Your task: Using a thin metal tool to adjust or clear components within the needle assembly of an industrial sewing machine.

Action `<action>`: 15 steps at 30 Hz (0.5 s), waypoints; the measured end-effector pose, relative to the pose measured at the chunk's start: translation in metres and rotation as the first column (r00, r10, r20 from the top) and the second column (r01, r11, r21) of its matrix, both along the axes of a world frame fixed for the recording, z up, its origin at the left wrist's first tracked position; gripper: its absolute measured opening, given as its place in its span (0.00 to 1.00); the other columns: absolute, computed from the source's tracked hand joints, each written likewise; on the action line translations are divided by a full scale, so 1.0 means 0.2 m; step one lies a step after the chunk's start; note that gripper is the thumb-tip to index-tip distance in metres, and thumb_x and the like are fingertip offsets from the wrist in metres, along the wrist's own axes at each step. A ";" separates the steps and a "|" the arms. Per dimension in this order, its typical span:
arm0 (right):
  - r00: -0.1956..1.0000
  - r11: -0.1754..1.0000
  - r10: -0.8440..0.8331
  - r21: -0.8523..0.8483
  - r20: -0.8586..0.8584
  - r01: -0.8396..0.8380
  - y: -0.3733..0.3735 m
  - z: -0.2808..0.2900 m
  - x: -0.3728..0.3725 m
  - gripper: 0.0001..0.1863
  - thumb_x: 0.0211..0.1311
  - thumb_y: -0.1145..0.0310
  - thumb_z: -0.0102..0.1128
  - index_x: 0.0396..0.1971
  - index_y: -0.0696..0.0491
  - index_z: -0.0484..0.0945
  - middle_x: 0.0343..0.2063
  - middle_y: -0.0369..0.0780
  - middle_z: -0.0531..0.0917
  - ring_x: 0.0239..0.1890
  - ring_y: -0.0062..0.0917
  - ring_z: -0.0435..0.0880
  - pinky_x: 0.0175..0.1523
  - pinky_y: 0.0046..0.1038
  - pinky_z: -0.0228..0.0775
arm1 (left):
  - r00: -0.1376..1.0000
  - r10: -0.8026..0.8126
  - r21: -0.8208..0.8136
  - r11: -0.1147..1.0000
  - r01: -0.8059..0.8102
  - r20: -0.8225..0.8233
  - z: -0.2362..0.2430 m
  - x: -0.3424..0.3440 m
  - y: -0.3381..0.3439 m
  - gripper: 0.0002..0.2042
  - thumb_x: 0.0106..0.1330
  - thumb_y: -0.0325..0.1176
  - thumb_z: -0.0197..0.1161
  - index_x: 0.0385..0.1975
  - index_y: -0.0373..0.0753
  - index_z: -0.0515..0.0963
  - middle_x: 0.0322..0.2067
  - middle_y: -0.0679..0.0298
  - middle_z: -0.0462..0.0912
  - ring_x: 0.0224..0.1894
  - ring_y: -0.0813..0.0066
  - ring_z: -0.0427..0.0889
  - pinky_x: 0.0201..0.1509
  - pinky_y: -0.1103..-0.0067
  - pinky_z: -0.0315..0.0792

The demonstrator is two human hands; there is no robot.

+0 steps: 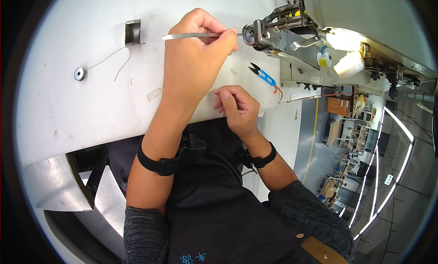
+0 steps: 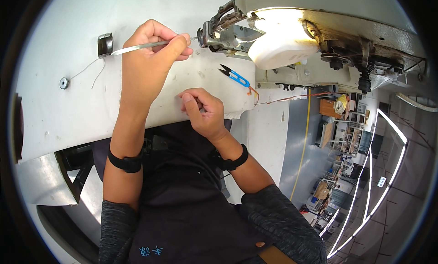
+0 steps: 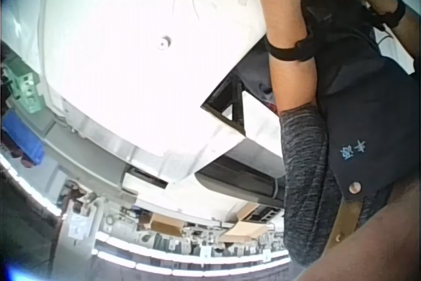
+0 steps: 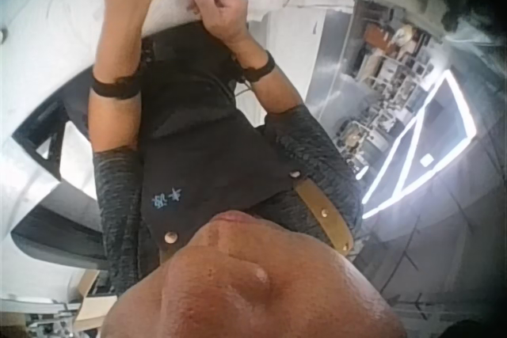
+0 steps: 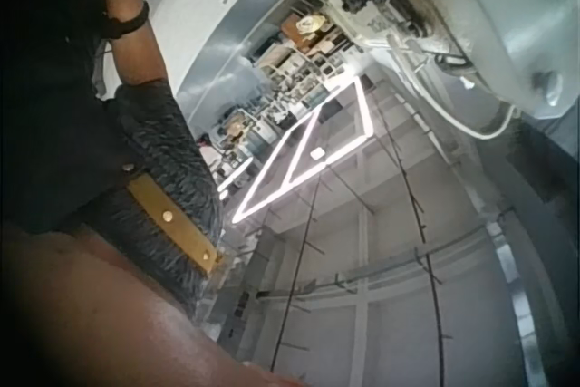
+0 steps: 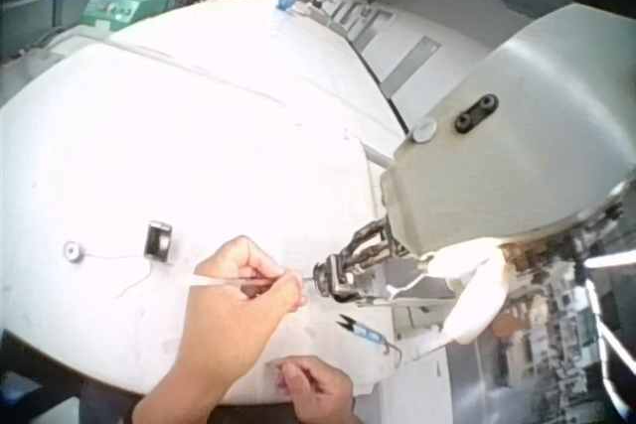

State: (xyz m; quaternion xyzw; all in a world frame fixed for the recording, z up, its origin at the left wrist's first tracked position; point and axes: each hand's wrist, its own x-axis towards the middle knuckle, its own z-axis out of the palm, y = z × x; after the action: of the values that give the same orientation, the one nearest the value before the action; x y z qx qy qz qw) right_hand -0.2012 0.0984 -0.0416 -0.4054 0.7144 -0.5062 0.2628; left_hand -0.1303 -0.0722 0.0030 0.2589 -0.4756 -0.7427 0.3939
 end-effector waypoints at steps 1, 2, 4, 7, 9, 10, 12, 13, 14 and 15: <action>1.000 1.000 -0.001 0.004 -0.008 0.001 0.00 0.00 0.00 0.09 0.73 0.69 0.56 0.38 0.59 0.81 0.22 0.34 0.81 0.23 0.11 0.76 0.30 0.15 0.68 | 1.000 0.001 0.001 1.000 -0.001 0.000 0.00 0.00 0.00 0.07 0.64 0.24 0.67 0.29 0.32 0.73 0.27 0.57 0.84 0.32 0.73 0.88 0.38 0.80 0.83; 1.000 1.000 0.000 0.005 -0.007 0.000 0.00 0.01 0.00 0.09 0.73 0.69 0.56 0.38 0.59 0.81 0.22 0.34 0.81 0.23 0.11 0.76 0.30 0.15 0.68 | 1.000 0.014 0.013 1.000 -0.014 -0.012 -0.01 -0.01 0.01 0.07 0.63 0.24 0.66 0.28 0.32 0.73 0.25 0.58 0.84 0.30 0.76 0.86 0.34 0.82 0.79; 1.000 0.999 0.017 0.042 -0.006 -0.016 0.01 0.02 0.00 0.12 0.75 0.70 0.52 0.41 0.62 0.81 0.25 0.37 0.82 0.26 0.15 0.78 0.33 0.17 0.70 | 0.999 0.026 0.026 0.999 -0.025 -0.024 -0.02 -0.02 0.01 0.07 0.61 0.25 0.65 0.28 0.32 0.73 0.23 0.58 0.84 0.28 0.79 0.84 0.31 0.84 0.74; 1.000 0.999 0.018 0.045 -0.008 -0.017 0.01 0.01 -0.01 0.12 0.75 0.70 0.52 0.41 0.62 0.81 0.25 0.37 0.82 0.26 0.15 0.77 0.32 0.17 0.70 | 1.000 0.010 0.016 1.000 -0.010 -0.010 -0.02 -0.03 0.01 0.07 0.60 0.25 0.66 0.28 0.32 0.73 0.23 0.58 0.84 0.28 0.79 0.84 0.31 0.84 0.75; 1.000 0.999 0.018 0.043 -0.009 -0.018 0.01 0.01 0.00 0.12 0.75 0.70 0.52 0.41 0.62 0.81 0.25 0.37 0.82 0.26 0.15 0.77 0.32 0.17 0.70 | 0.997 0.064 0.003 0.998 -0.064 -0.040 -0.02 -0.05 0.01 0.07 0.60 0.25 0.66 0.28 0.32 0.73 0.23 0.59 0.84 0.27 0.79 0.84 0.30 0.83 0.75; 1.000 0.999 0.018 0.041 -0.010 -0.018 0.01 0.01 0.00 0.12 0.75 0.70 0.52 0.40 0.62 0.81 0.25 0.37 0.82 0.26 0.15 0.77 0.32 0.17 0.70 | 0.997 0.065 0.003 0.998 -0.065 -0.039 -0.02 -0.06 0.02 0.07 0.60 0.25 0.66 0.28 0.32 0.73 0.23 0.59 0.84 0.27 0.79 0.84 0.30 0.83 0.75; 1.000 0.999 0.019 0.033 -0.013 -0.019 0.01 0.01 0.00 0.12 0.75 0.70 0.52 0.40 0.62 0.81 0.25 0.37 0.82 0.25 0.15 0.77 0.32 0.17 0.70 | 0.987 0.160 -0.097 0.983 -0.158 0.013 -0.03 -0.08 0.02 0.07 0.60 0.25 0.67 0.28 0.32 0.74 0.23 0.61 0.83 0.26 0.80 0.83 0.30 0.82 0.74; 1.000 1.000 0.019 0.024 -0.017 -0.019 0.01 0.01 0.00 0.12 0.75 0.70 0.52 0.40 0.62 0.81 0.25 0.37 0.82 0.25 0.15 0.77 0.32 0.17 0.70 | 0.987 0.161 -0.096 0.982 -0.159 0.013 -0.04 -0.08 0.02 0.07 0.60 0.25 0.67 0.28 0.32 0.74 0.23 0.61 0.83 0.26 0.80 0.83 0.30 0.82 0.74; 1.000 1.000 0.020 0.024 -0.017 -0.020 0.01 0.01 0.00 0.12 0.75 0.70 0.52 0.40 0.62 0.81 0.25 0.37 0.82 0.25 0.15 0.77 0.32 0.17 0.70 | 0.986 0.168 -0.107 0.980 -0.168 -0.012 -0.04 -0.08 0.02 0.08 0.60 0.25 0.67 0.28 0.33 0.74 0.22 0.61 0.83 0.26 0.80 0.82 0.29 0.82 0.74; 1.000 0.999 0.021 0.026 -0.015 -0.021 0.01 0.01 0.00 0.12 0.75 0.70 0.52 0.40 0.63 0.81 0.25 0.38 0.82 0.26 0.15 0.77 0.32 0.17 0.70 | 0.984 0.173 -0.117 0.977 -0.176 -0.037 -0.04 -0.08 0.02 0.08 0.60 0.26 0.68 0.28 0.33 0.74 0.22 0.62 0.83 0.26 0.81 0.82 0.29 0.83 0.73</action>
State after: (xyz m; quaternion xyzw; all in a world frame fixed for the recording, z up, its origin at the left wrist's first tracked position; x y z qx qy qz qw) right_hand -0.2012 0.0998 -0.0389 -0.4132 0.7187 -0.4909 0.2679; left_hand -0.1471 -0.0689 -0.0059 0.2654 -0.4896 -0.6787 0.4788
